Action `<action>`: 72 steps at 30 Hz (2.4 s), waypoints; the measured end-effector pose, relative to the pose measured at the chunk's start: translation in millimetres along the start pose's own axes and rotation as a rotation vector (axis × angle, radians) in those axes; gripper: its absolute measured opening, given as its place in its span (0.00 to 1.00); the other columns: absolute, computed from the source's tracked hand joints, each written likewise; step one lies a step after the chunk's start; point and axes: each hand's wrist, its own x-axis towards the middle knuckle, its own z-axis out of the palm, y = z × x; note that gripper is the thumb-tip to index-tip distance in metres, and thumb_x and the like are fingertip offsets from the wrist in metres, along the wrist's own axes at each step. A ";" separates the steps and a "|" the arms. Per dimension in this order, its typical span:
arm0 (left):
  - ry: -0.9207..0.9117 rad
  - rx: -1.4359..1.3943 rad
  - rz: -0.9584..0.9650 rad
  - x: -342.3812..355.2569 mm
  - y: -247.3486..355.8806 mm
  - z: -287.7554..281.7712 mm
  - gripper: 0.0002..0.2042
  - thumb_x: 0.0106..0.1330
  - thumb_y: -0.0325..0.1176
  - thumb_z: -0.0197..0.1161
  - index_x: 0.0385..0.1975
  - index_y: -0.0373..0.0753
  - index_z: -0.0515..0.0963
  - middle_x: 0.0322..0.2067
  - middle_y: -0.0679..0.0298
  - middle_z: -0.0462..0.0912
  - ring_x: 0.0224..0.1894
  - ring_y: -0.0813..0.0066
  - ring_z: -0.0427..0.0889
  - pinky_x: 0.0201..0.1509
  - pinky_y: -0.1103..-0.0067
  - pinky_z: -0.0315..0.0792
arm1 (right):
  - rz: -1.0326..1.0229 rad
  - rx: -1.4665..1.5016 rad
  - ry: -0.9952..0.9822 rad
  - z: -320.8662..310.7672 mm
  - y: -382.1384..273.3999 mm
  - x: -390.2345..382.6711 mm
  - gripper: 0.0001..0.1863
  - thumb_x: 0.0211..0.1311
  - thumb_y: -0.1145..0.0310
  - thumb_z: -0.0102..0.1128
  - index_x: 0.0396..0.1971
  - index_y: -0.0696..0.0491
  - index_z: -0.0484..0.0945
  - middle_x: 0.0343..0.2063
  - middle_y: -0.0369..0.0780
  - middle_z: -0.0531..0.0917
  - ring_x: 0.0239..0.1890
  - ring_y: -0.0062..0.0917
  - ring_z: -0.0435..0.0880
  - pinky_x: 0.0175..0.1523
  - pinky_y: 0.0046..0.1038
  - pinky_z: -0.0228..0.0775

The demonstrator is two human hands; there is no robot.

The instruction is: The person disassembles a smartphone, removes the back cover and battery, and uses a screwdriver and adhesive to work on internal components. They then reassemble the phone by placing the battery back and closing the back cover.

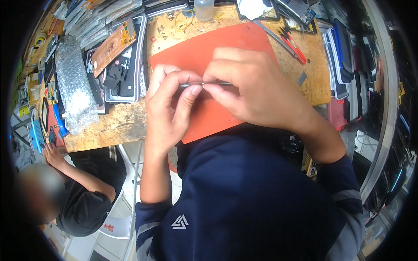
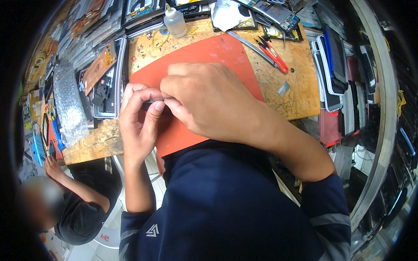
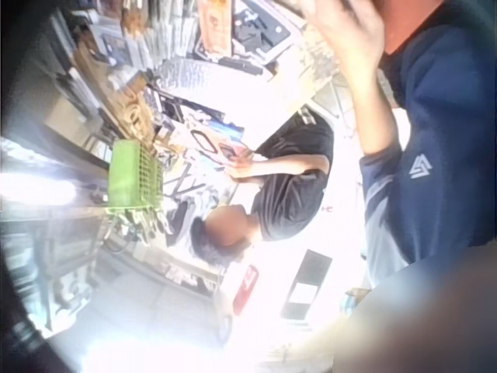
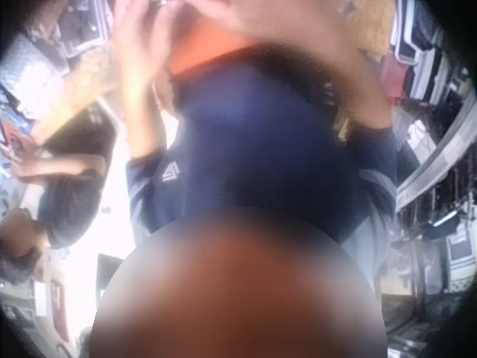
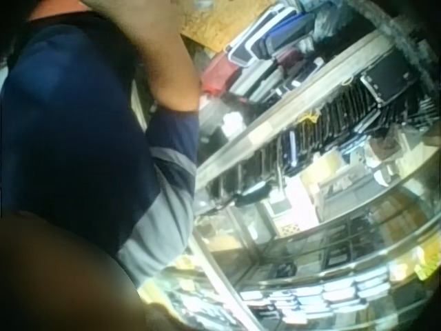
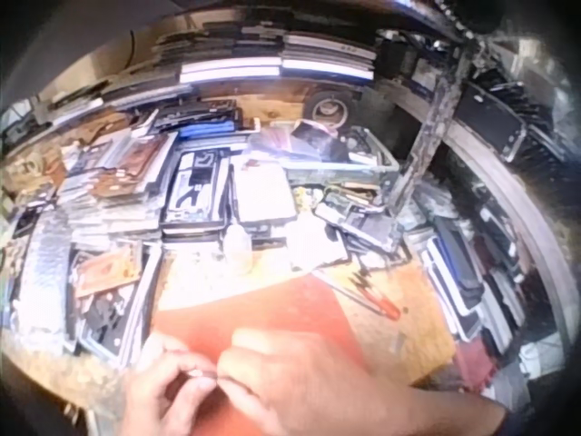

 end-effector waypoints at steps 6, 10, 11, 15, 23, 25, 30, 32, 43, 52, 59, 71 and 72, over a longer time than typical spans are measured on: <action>0.026 -0.012 -0.014 -3.9 2.5 1.7 0.07 0.71 0.27 0.74 0.44 0.33 0.86 0.39 0.58 0.77 0.42 0.65 0.79 0.47 0.73 0.76 | 0.040 0.006 0.062 2.5 3.5 -17.1 0.14 0.63 0.78 0.72 0.48 0.57 0.83 0.37 0.44 0.85 0.40 0.41 0.88 0.44 0.38 0.80; 0.029 -0.048 -0.026 -4.6 2.5 2.5 0.07 0.71 0.27 0.74 0.44 0.33 0.86 0.38 0.59 0.77 0.41 0.66 0.79 0.46 0.73 0.76 | 0.077 -0.020 0.043 1.1 5.9 -25.0 0.16 0.62 0.79 0.72 0.50 0.57 0.83 0.38 0.43 0.86 0.42 0.39 0.89 0.45 0.36 0.81; 0.027 -0.047 -0.030 -4.7 2.6 2.6 0.07 0.71 0.27 0.74 0.44 0.33 0.86 0.38 0.59 0.77 0.41 0.66 0.79 0.47 0.73 0.76 | 0.080 -0.024 0.043 0.8 6.2 -26.1 0.16 0.62 0.79 0.72 0.49 0.57 0.83 0.38 0.43 0.86 0.42 0.39 0.90 0.46 0.36 0.82; 0.022 -0.034 -0.029 -5.2 3.5 1.8 0.07 0.70 0.27 0.73 0.44 0.33 0.86 0.38 0.59 0.76 0.42 0.66 0.79 0.47 0.73 0.75 | 0.060 -0.041 0.057 0.7 5.5 -28.0 0.15 0.62 0.79 0.72 0.48 0.58 0.83 0.38 0.44 0.86 0.42 0.38 0.90 0.46 0.36 0.82; 0.018 -0.053 -0.067 -9.9 5.5 1.4 0.07 0.70 0.27 0.73 0.43 0.33 0.85 0.38 0.58 0.77 0.42 0.65 0.79 0.47 0.72 0.75 | 0.004 0.073 0.151 7.2 0.6 -24.2 0.10 0.62 0.80 0.72 0.42 0.58 0.84 0.36 0.44 0.85 0.37 0.38 0.88 0.40 0.35 0.79; 0.020 -0.056 -0.071 -9.8 6.1 1.7 0.07 0.70 0.28 0.74 0.43 0.34 0.85 0.38 0.58 0.77 0.42 0.64 0.79 0.47 0.72 0.75 | -0.010 0.084 0.152 6.7 1.1 -21.9 0.08 0.62 0.81 0.72 0.40 0.58 0.84 0.35 0.44 0.84 0.36 0.38 0.87 0.39 0.34 0.78; 0.027 -0.044 -0.016 -8.1 8.7 5.0 0.09 0.67 0.29 0.77 0.42 0.34 0.85 0.39 0.58 0.78 0.42 0.63 0.80 0.46 0.72 0.76 | -0.049 0.060 0.152 6.6 3.5 -18.8 0.07 0.62 0.81 0.72 0.38 0.58 0.84 0.33 0.43 0.84 0.35 0.38 0.86 0.40 0.35 0.78; 0.041 -0.053 0.016 -7.5 9.5 8.5 0.09 0.66 0.28 0.78 0.41 0.35 0.85 0.38 0.58 0.80 0.41 0.63 0.81 0.46 0.71 0.76 | -0.034 0.062 0.131 6.7 3.0 -20.6 0.07 0.63 0.80 0.72 0.39 0.58 0.85 0.34 0.43 0.85 0.36 0.37 0.87 0.40 0.35 0.78; 0.072 -0.078 -0.040 -9.5 11.4 13.5 0.06 0.67 0.25 0.76 0.39 0.34 0.86 0.37 0.59 0.82 0.40 0.66 0.82 0.46 0.73 0.77 | 0.228 -0.161 0.497 5.5 77.7 56.2 0.29 0.57 0.53 0.82 0.53 0.57 0.86 0.47 0.48 0.89 0.47 0.40 0.91 0.53 0.41 0.85; 0.075 -0.045 -0.053 -9.4 11.7 14.6 0.07 0.67 0.26 0.75 0.40 0.34 0.86 0.37 0.59 0.82 0.41 0.64 0.81 0.47 0.72 0.77 | 0.157 -0.082 0.516 31.4 97.1 81.1 0.27 0.56 0.57 0.83 0.49 0.57 0.83 0.41 0.48 0.89 0.45 0.47 0.91 0.51 0.45 0.83; 0.083 -0.104 -0.085 -8.7 12.2 16.1 0.07 0.66 0.25 0.76 0.40 0.34 0.86 0.37 0.59 0.82 0.41 0.64 0.81 0.47 0.72 0.77 | 0.091 0.278 0.039 -70.1 7.7 -26.7 0.18 0.61 0.64 0.80 0.46 0.57 0.87 0.27 0.34 0.85 0.25 0.13 0.78 0.30 0.20 0.66; 0.065 -0.098 -0.109 -6.7 12.8 14.0 0.07 0.66 0.25 0.76 0.39 0.34 0.86 0.36 0.60 0.81 0.41 0.65 0.80 0.47 0.72 0.75 | 0.834 0.710 -0.293 -71.3 -30.6 -72.8 0.20 0.59 0.67 0.78 0.48 0.62 0.88 0.31 0.33 0.89 0.31 0.10 0.82 0.35 0.16 0.67; 0.065 -0.101 -0.112 -6.9 13.0 14.0 0.07 0.66 0.26 0.76 0.39 0.34 0.86 0.36 0.60 0.81 0.41 0.65 0.80 0.47 0.72 0.75 | 0.827 0.716 -0.301 -70.4 -30.1 -71.1 0.19 0.59 0.68 0.78 0.48 0.62 0.88 0.31 0.33 0.89 0.31 0.10 0.82 0.35 0.16 0.67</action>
